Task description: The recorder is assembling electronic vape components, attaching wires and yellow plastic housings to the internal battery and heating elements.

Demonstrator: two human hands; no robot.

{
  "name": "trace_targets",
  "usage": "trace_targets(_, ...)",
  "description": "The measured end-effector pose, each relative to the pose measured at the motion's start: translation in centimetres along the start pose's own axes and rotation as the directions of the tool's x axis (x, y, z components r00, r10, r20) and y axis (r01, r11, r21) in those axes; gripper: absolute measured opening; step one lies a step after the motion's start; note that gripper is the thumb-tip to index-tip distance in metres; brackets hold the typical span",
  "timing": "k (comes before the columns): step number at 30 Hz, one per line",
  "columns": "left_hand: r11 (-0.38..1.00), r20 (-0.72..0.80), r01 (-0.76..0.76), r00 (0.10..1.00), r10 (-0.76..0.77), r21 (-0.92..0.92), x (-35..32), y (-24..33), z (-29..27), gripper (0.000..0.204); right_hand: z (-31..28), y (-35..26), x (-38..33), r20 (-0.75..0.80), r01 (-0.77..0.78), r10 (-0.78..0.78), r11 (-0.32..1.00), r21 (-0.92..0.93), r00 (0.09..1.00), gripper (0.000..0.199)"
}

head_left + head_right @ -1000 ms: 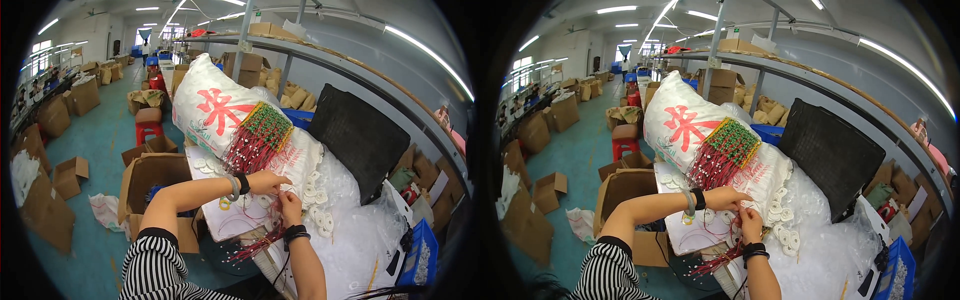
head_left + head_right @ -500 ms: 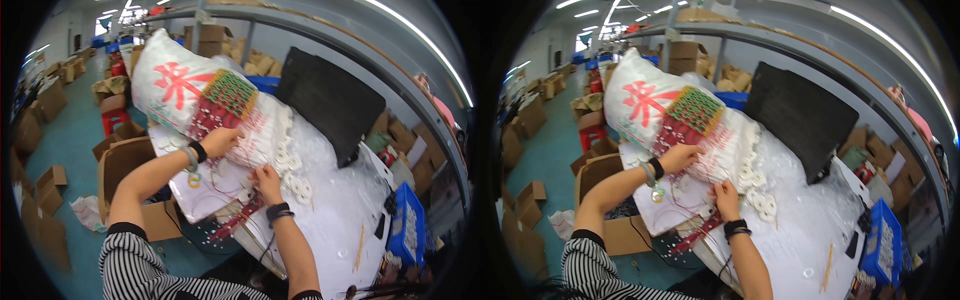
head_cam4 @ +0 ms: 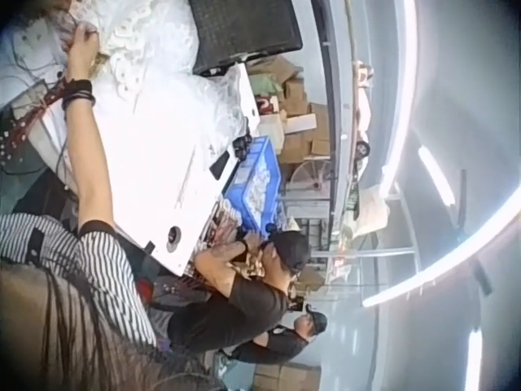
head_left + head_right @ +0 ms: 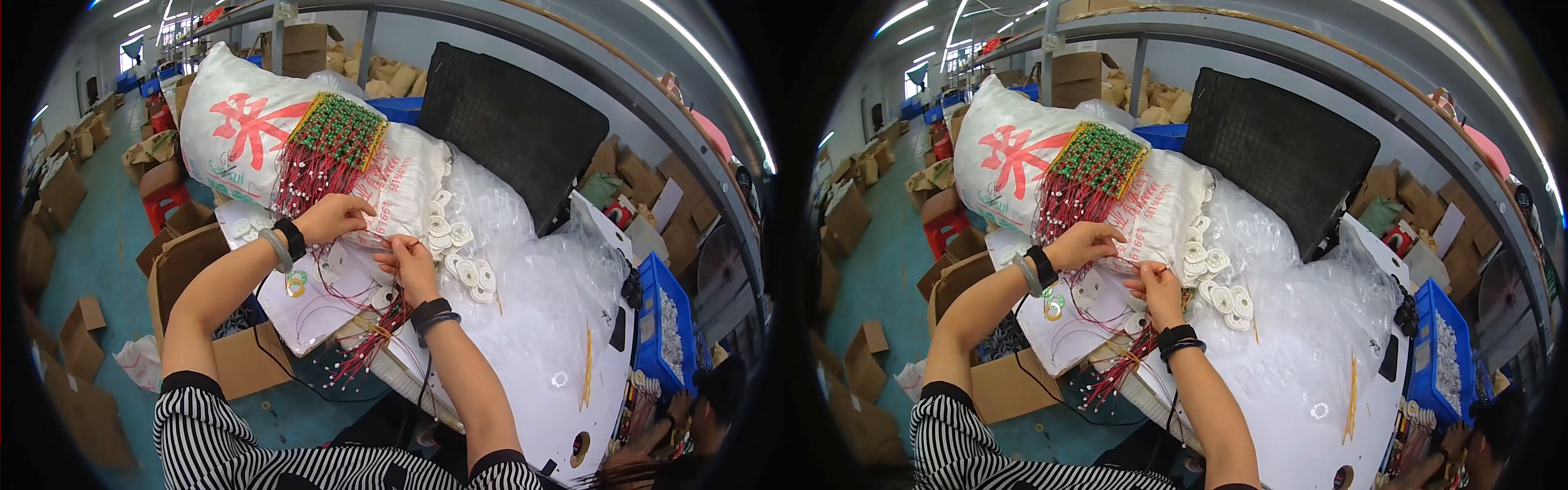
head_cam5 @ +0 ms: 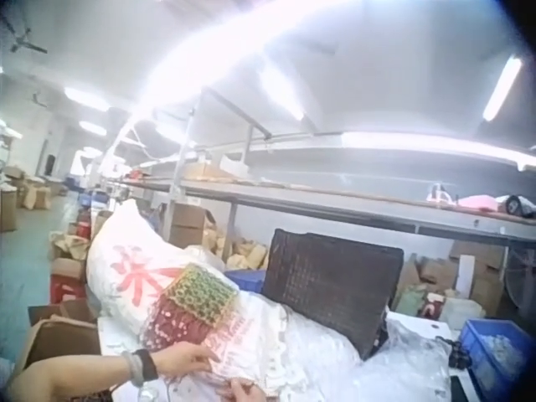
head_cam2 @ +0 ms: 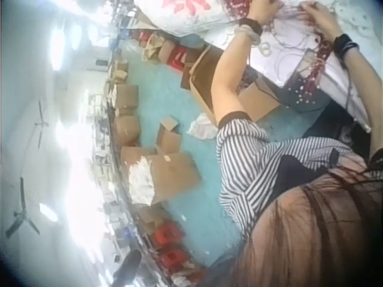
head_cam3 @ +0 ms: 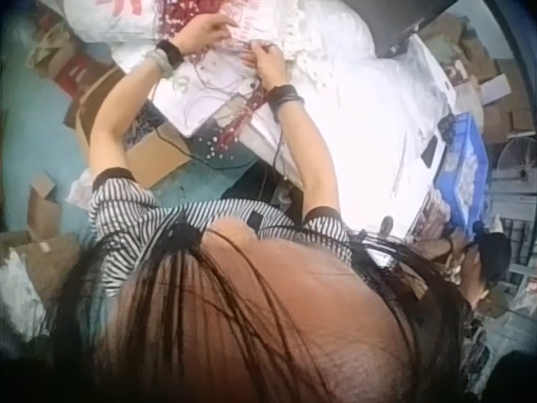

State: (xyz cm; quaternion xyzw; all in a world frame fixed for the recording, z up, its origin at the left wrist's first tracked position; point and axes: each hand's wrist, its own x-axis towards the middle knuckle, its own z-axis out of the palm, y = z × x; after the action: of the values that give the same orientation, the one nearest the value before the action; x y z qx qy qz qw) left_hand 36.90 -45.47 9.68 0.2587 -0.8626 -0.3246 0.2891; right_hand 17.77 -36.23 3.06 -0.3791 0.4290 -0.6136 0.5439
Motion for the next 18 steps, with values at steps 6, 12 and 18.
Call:
trace_targets(6,0.998,0.023,-0.032,0.999,0.033,-0.058,0.4,-1.2,0.4,0.027,1.3,1.0,0.1,0.061,0.037,-0.033,0.997,-0.072,0.998,0.023)
trace_targets(12,0.994,-0.017,0.039,0.999,-0.041,-0.105,0.5,-1.0,1.1,0.024,1.4,1.3,0.1,0.038,0.181,-0.177,0.952,-0.247,0.983,0.018)
trace_targets(18,0.985,0.006,0.082,0.997,-0.082,-0.15,0.5,-0.6,1.3,0.023,1.4,1.4,0.5,0.13,0.542,-0.549,0.709,-0.452,0.826,0.011)
